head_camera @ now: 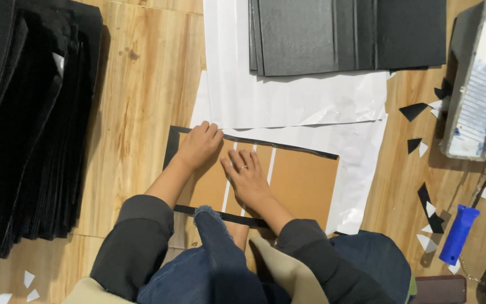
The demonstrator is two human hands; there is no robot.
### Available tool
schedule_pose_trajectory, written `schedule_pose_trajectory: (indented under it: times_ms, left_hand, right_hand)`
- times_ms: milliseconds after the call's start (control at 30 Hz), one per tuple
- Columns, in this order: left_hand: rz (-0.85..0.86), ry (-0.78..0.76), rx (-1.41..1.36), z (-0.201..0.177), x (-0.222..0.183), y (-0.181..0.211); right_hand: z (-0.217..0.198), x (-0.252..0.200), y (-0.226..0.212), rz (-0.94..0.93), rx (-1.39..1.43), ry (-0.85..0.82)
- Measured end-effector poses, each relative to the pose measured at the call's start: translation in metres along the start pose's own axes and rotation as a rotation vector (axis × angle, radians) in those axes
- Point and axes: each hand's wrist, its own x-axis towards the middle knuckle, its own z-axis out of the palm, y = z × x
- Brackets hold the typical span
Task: Manually assembling cardboard folders by applying glue with a roller and folding the edges.
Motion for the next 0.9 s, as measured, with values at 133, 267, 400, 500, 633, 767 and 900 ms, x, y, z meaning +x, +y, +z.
schedule_pose_trajectory:
  times_ms: [133, 267, 400, 500, 633, 767, 900]
  left_hand:
    - [-0.009, 0.008, 0.02, -0.01, 0.004, 0.008]
    - [0.065, 0.034, 0.071, -0.017, 0.011, 0.003]
    - [0.107, 0.096, 0.099, -0.032, 0.018, 0.001]
    - [0.067, 0.057, 0.099, -0.023, 0.011, 0.004]
    - [-0.073, -0.023, 0.086, -0.06, 0.033, 0.023]
    - [-0.055, 0.028, -0.201, -0.046, 0.051, 0.057]
    - [0.006, -0.264, -0.414, -0.093, 0.098, 0.095]
  right_hand:
    - [-0.001, 0.001, -0.004, 0.004, -0.011, -0.125]
    - [-0.01, 0.006, -0.009, 0.019, -0.061, -0.148]
    - [-0.015, 0.007, -0.009, 0.01, -0.08, -0.153]
    - [-0.017, 0.007, -0.008, 0.018, -0.053, -0.19]
    - [-0.022, 0.006, 0.024, 0.036, 0.089, -0.255]
    - [-0.052, -0.024, 0.08, 0.224, 0.134, -0.042]
    - [-0.076, -0.055, 0.125, 0.548, -0.004, -0.095]
